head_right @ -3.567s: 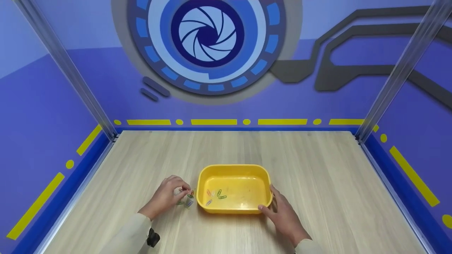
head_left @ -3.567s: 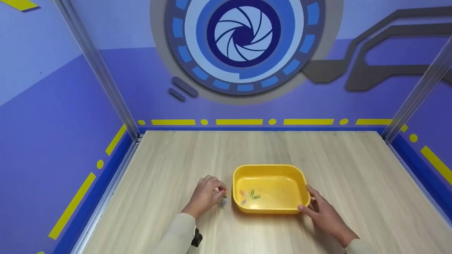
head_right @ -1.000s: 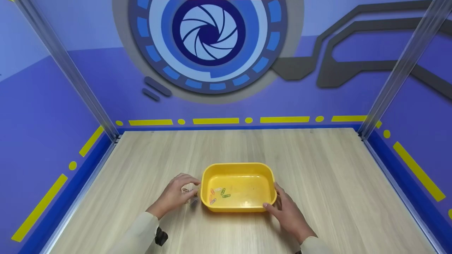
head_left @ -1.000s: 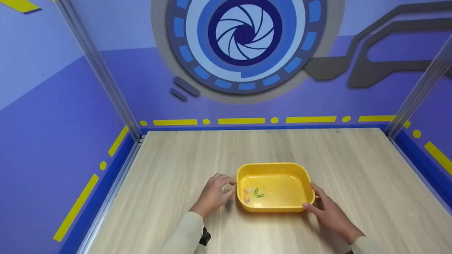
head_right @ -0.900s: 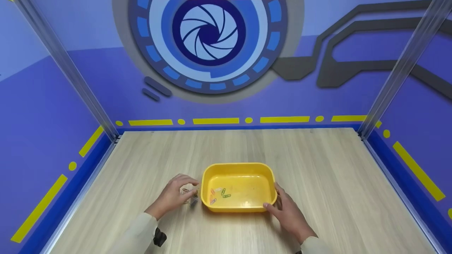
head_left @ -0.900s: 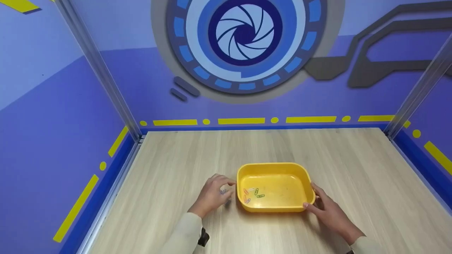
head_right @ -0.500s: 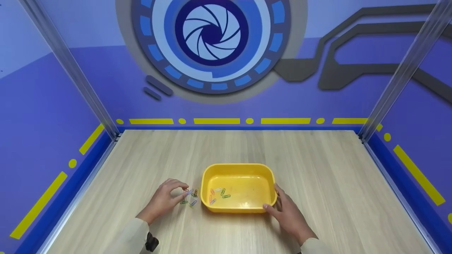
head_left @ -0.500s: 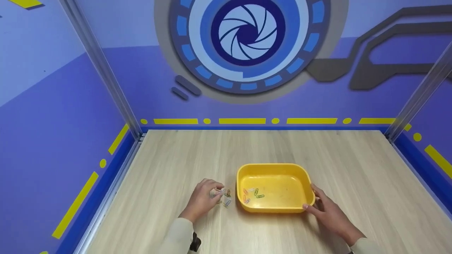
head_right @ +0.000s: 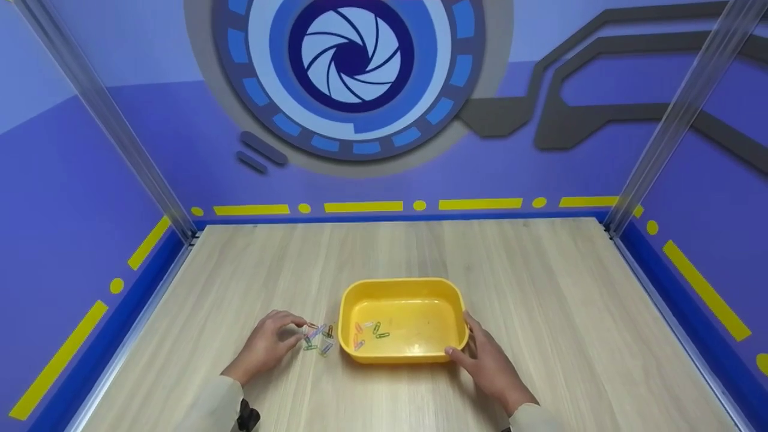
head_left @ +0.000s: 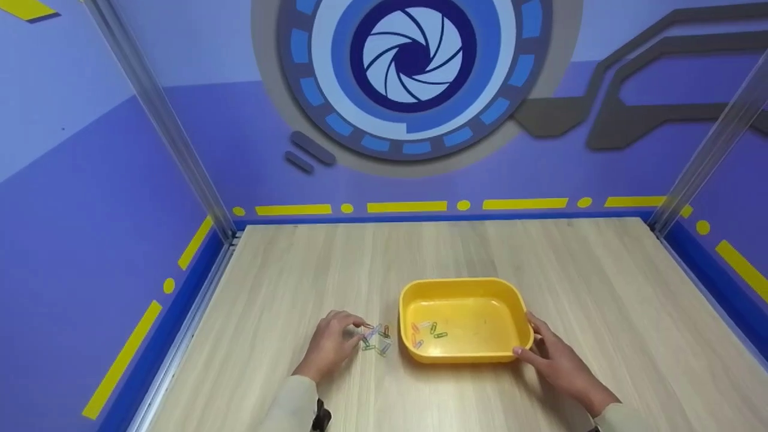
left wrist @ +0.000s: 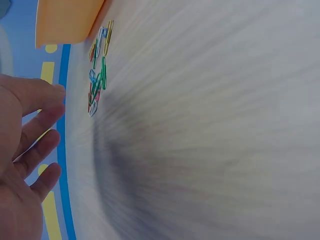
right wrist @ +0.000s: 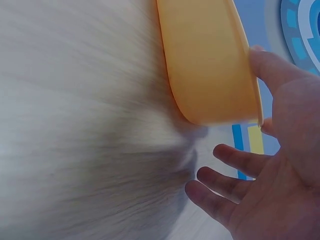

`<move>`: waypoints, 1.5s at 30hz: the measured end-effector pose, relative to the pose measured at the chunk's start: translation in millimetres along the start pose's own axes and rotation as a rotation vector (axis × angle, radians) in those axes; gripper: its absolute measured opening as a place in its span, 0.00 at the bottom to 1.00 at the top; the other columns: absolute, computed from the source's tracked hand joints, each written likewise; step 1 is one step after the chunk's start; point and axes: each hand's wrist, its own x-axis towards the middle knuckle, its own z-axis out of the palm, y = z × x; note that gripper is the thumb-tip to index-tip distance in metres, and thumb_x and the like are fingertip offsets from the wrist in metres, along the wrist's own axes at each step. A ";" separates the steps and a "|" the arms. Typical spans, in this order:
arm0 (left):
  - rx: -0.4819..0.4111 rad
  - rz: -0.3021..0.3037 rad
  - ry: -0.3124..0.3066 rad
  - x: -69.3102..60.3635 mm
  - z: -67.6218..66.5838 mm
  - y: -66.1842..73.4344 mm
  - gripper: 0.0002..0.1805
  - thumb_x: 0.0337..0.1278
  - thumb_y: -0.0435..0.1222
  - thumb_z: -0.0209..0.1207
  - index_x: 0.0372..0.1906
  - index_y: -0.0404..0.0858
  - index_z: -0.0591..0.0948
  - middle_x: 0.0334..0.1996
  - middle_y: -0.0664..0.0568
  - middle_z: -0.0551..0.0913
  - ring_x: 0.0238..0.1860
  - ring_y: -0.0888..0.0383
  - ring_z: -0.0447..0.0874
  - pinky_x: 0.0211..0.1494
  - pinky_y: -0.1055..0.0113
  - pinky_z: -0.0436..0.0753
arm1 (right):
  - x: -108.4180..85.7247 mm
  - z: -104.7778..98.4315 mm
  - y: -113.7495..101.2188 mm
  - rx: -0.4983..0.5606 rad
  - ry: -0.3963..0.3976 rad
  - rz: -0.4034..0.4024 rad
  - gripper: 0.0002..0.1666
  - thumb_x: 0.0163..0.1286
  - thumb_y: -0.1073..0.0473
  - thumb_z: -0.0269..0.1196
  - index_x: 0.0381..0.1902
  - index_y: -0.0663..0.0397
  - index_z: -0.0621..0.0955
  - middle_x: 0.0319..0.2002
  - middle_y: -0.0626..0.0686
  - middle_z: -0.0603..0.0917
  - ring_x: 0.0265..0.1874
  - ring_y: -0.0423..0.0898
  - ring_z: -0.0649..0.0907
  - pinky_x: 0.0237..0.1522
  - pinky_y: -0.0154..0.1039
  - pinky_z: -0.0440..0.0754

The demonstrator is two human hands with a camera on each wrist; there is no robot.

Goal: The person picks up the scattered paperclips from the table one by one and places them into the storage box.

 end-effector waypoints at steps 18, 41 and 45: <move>0.046 0.012 -0.052 5.4 4.2 -9.3 0.15 0.53 0.31 0.63 0.48 0.45 0.84 0.47 0.56 0.84 0.52 0.55 0.79 0.57 0.54 0.75 | -0.5 3.9 3.2 0.021 0.009 0.003 0.56 0.64 0.32 0.58 0.77 0.47 0.45 0.73 0.65 0.59 0.70 0.64 0.65 0.68 0.60 0.63; 0.077 0.054 -0.071 14.4 14.5 2.5 0.09 0.49 0.31 0.66 0.31 0.50 0.86 0.31 0.63 0.84 0.39 0.64 0.75 0.46 0.62 0.70 | 1.5 1.2 -0.9 0.022 0.017 -0.009 0.55 0.64 0.32 0.58 0.78 0.44 0.45 0.74 0.62 0.59 0.72 0.62 0.63 0.69 0.60 0.61; 0.067 0.053 -0.065 15.3 13.5 5.1 0.07 0.51 0.32 0.66 0.33 0.49 0.87 0.31 0.62 0.83 0.37 0.64 0.74 0.45 0.63 0.70 | 0.2 1.1 0.8 0.025 0.019 -0.006 0.55 0.64 0.33 0.58 0.78 0.44 0.45 0.74 0.62 0.58 0.72 0.62 0.62 0.69 0.60 0.60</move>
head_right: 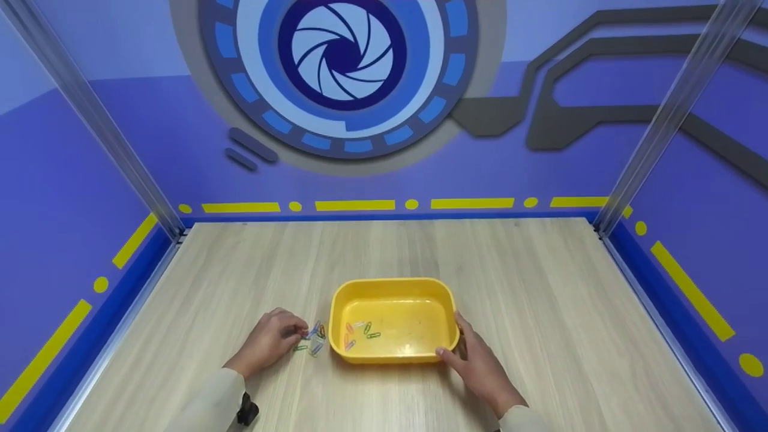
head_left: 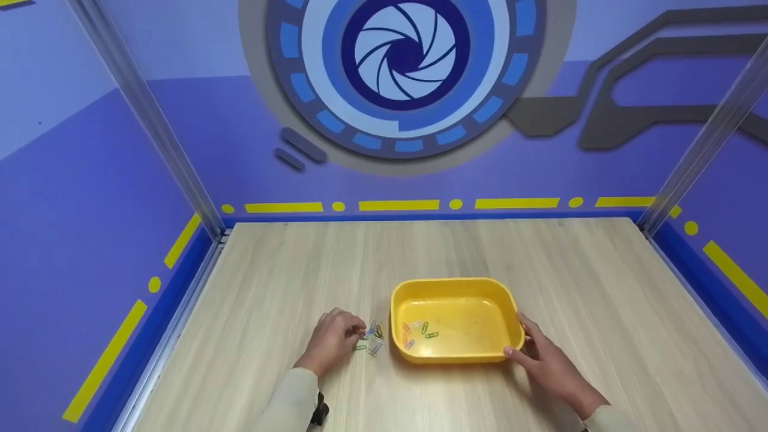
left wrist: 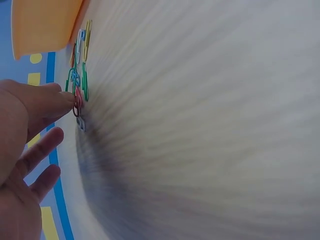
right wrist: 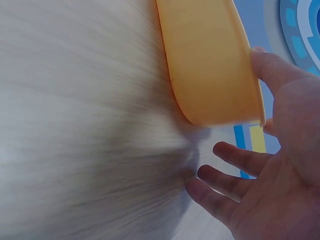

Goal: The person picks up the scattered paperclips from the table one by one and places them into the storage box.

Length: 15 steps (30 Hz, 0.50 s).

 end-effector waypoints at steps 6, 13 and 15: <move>-0.009 0.021 0.032 -2.3 -3.8 3.2 0.07 0.51 0.32 0.66 0.34 0.48 0.87 0.30 0.61 0.83 0.35 0.64 0.74 0.43 0.64 0.70 | 0.4 0.9 0.2 -0.005 -0.007 0.010 0.56 0.64 0.32 0.58 0.78 0.43 0.44 0.74 0.62 0.58 0.71 0.62 0.63 0.69 0.60 0.62; -0.010 0.012 0.022 -1.8 -7.0 9.3 0.08 0.52 0.32 0.65 0.36 0.47 0.87 0.32 0.61 0.84 0.39 0.63 0.77 0.46 0.62 0.73 | -0.7 -0.3 1.3 -0.010 -0.007 -0.018 0.55 0.65 0.33 0.57 0.78 0.44 0.43 0.74 0.63 0.58 0.71 0.63 0.63 0.69 0.62 0.60; -0.013 0.010 0.025 -0.3 -8.4 12.5 0.08 0.52 0.32 0.65 0.37 0.47 0.87 0.32 0.62 0.84 0.40 0.63 0.78 0.48 0.61 0.74 | -1.1 -0.5 2.2 -0.015 -0.003 -0.027 0.55 0.65 0.33 0.57 0.78 0.45 0.43 0.74 0.63 0.59 0.71 0.63 0.63 0.68 0.63 0.59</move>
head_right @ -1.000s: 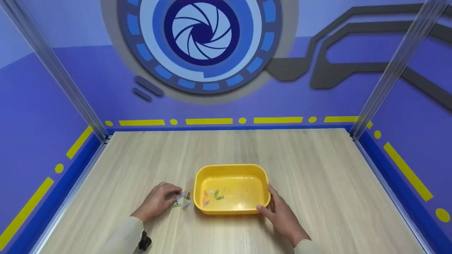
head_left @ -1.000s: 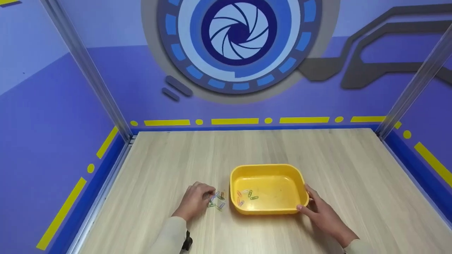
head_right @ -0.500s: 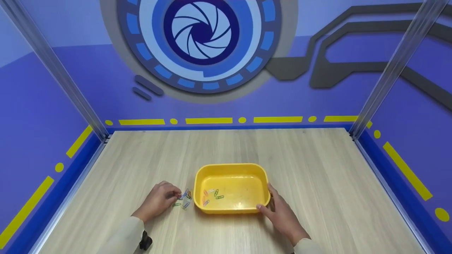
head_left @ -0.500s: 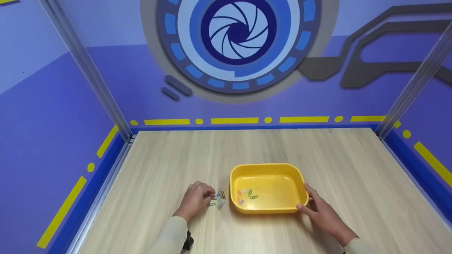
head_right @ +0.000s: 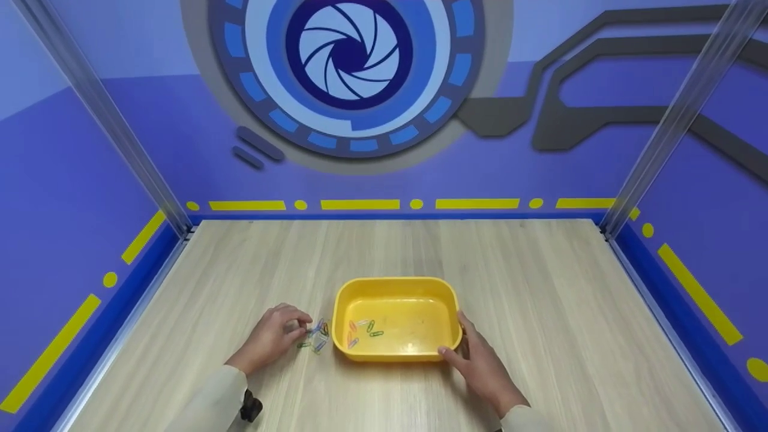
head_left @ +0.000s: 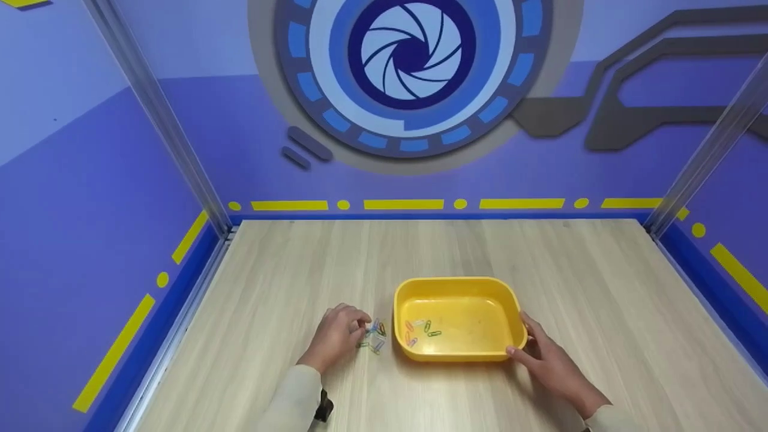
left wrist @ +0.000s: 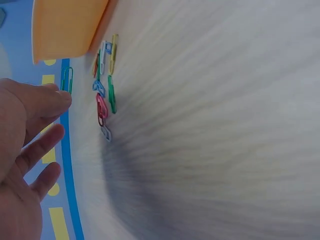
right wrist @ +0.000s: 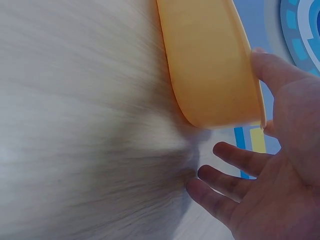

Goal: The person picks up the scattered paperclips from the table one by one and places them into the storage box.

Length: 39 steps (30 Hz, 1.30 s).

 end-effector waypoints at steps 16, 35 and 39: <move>-0.028 0.045 0.038 13.1 -2.5 24.6 0.10 0.54 0.33 0.65 0.41 0.48 0.86 0.34 0.63 0.84 0.42 0.62 0.80 0.50 0.61 0.76 | -0.3 2.7 0.8 0.008 0.002 0.050 0.56 0.64 0.31 0.58 0.78 0.45 0.44 0.74 0.63 0.57 0.71 0.62 0.63 0.69 0.60 0.60; -0.067 0.076 0.013 29.2 -3.9 47.1 0.06 0.57 0.35 0.64 0.36 0.50 0.85 0.37 0.63 0.84 0.44 0.63 0.79 0.52 0.62 0.77 | 0.5 0.5 0.6 0.009 0.007 0.027 0.56 0.64 0.32 0.57 0.78 0.45 0.44 0.74 0.63 0.58 0.71 0.63 0.64 0.68 0.61 0.61; -0.053 0.082 0.012 30.7 -6.6 48.1 0.05 0.57 0.36 0.64 0.36 0.50 0.86 0.38 0.63 0.84 0.45 0.63 0.79 0.53 0.61 0.76 | 2.7 3.3 -1.5 0.023 0.000 0.030 0.56 0.64 0.31 0.57 0.78 0.44 0.44 0.75 0.61 0.57 0.72 0.62 0.62 0.69 0.61 0.60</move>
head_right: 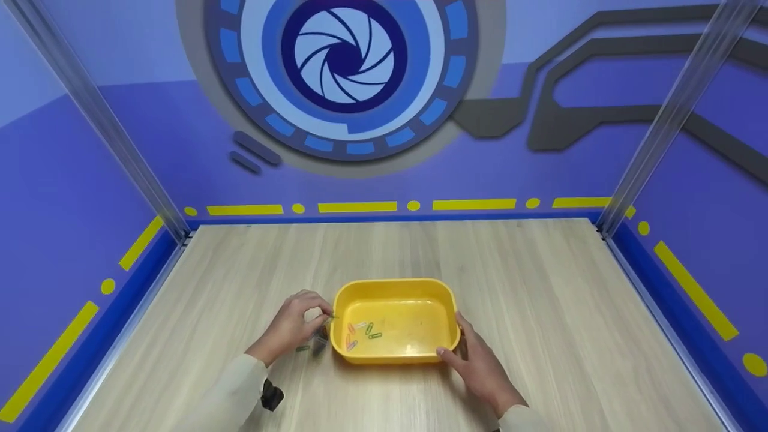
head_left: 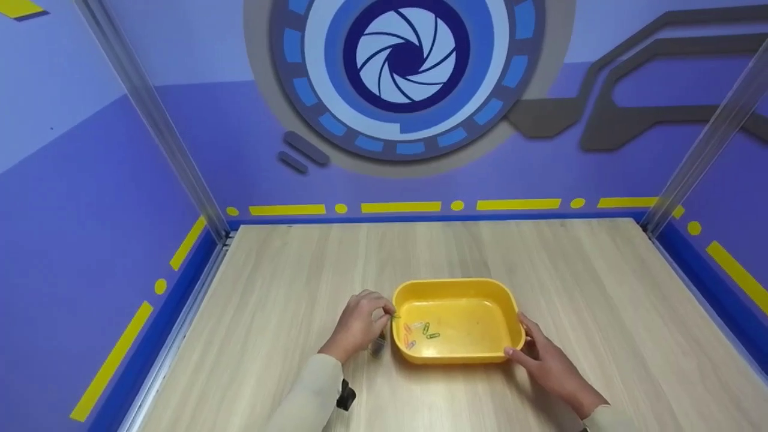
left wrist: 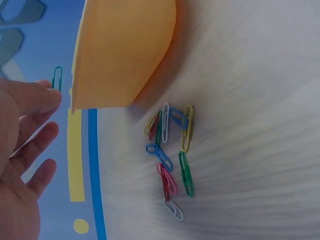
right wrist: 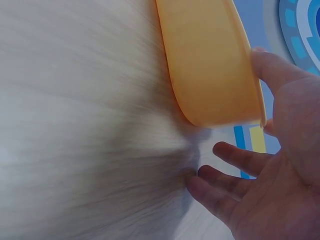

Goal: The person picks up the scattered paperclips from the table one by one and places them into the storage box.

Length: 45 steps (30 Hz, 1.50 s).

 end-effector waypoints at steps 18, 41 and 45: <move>0.004 0.016 -0.018 5.3 16.2 16.4 0.09 0.56 0.35 0.64 0.40 0.51 0.87 0.38 0.64 0.84 0.43 0.64 0.78 0.51 0.64 0.76 | -1.2 1.7 0.4 0.001 -0.005 -0.004 0.55 0.64 0.32 0.58 0.78 0.42 0.44 0.74 0.62 0.60 0.72 0.63 0.62 0.69 0.63 0.58; -0.073 -0.031 0.020 -10.1 -2.0 -5.6 0.14 0.57 0.36 0.64 0.50 0.48 0.83 0.49 0.59 0.83 0.54 0.58 0.79 0.62 0.58 0.76 | -0.9 -3.7 -0.6 -0.036 -0.004 -0.019 0.56 0.64 0.32 0.57 0.78 0.47 0.44 0.73 0.64 0.59 0.71 0.63 0.64 0.68 0.62 0.60; -0.063 -0.063 0.017 -15.4 -2.6 -11.0 0.16 0.55 0.36 0.65 0.50 0.49 0.83 0.48 0.60 0.83 0.54 0.59 0.79 0.60 0.59 0.77 | -0.1 -4.9 -1.4 -0.037 -0.013 -0.019 0.56 0.64 0.32 0.57 0.78 0.48 0.44 0.74 0.64 0.58 0.71 0.63 0.63 0.68 0.62 0.60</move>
